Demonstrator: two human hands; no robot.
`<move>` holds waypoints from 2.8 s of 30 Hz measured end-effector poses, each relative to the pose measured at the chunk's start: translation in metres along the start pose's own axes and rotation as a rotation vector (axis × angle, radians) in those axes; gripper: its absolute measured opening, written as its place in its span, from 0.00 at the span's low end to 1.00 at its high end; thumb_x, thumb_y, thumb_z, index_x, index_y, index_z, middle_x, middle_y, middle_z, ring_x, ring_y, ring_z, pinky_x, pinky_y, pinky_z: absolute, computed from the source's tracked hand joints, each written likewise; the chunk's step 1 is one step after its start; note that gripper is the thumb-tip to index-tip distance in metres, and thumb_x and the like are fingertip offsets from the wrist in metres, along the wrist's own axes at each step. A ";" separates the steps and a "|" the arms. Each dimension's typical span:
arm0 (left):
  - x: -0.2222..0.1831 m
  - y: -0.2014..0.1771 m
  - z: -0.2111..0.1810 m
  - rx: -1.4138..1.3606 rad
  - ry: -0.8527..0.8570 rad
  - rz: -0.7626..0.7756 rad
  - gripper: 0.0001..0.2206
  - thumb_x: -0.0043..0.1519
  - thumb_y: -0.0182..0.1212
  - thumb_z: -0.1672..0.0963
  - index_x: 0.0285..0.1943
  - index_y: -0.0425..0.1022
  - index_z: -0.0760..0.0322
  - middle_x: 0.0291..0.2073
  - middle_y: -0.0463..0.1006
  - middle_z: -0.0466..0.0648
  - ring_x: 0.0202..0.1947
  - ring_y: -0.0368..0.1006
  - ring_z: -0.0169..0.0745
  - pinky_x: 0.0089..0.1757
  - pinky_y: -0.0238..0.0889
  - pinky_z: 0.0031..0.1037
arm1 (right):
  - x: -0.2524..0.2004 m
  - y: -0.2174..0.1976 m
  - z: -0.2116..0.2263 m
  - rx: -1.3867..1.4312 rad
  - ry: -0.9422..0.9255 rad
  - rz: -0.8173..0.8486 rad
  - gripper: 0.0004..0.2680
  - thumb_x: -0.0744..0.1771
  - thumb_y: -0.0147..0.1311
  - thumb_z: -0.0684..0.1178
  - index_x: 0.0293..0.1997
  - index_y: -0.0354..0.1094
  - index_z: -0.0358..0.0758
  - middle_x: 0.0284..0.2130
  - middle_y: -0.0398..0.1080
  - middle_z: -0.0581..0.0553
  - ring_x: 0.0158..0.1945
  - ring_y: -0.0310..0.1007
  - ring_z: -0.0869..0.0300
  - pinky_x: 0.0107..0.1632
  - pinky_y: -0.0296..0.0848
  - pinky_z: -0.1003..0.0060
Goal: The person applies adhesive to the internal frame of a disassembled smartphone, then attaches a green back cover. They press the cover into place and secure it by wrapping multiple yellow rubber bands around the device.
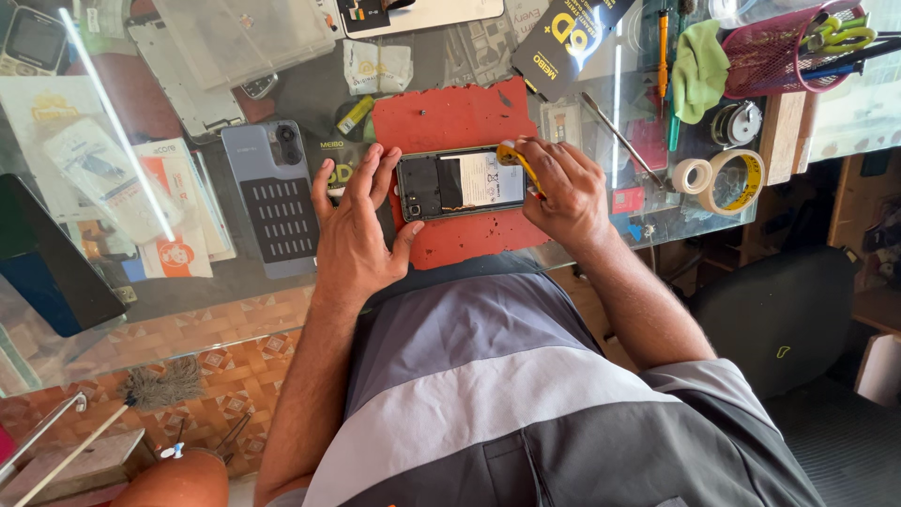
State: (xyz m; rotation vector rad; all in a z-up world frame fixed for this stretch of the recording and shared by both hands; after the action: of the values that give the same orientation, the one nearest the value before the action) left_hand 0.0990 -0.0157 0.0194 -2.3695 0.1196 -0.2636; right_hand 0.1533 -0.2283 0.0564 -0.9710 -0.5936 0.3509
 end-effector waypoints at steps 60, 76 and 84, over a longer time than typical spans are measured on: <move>-0.002 -0.001 0.002 -0.017 0.005 0.010 0.43 0.63 0.68 0.53 0.78 0.39 0.72 0.76 0.61 0.51 0.76 0.57 0.45 0.71 0.32 0.56 | 0.037 0.057 0.069 0.110 -0.179 0.148 0.27 0.52 0.59 0.36 0.58 0.67 0.29 0.48 0.74 0.38 0.43 0.76 0.48 0.45 0.78 0.57; -0.002 -0.004 -0.002 -0.020 0.053 -0.021 0.41 0.66 0.65 0.50 0.77 0.41 0.75 0.75 0.63 0.53 0.76 0.58 0.45 0.72 0.30 0.56 | 0.011 0.051 0.092 0.168 -0.191 0.199 0.25 0.54 0.58 0.35 0.58 0.67 0.30 0.49 0.74 0.37 0.41 0.75 0.50 0.43 0.76 0.58; -0.001 -0.011 -0.006 -0.054 0.060 -0.009 0.42 0.62 0.66 0.53 0.77 0.42 0.75 0.74 0.65 0.55 0.75 0.59 0.50 0.72 0.31 0.55 | -0.010 0.029 0.057 0.377 0.197 0.127 0.17 0.61 0.54 0.31 0.56 0.73 0.32 0.43 0.78 0.39 0.40 0.79 0.52 0.42 0.77 0.63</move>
State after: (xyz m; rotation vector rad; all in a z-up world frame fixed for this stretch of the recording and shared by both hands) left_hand 0.0972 -0.0118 0.0311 -2.4167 0.1454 -0.3396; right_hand 0.1101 -0.1798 0.0527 -0.6701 -0.2730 0.4555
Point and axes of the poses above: each hand's wrist, its own x-axis towards the middle knuckle, its own y-axis out of the palm, z = x × y, the point moved 10 cm from there along x, towards the middle knuckle
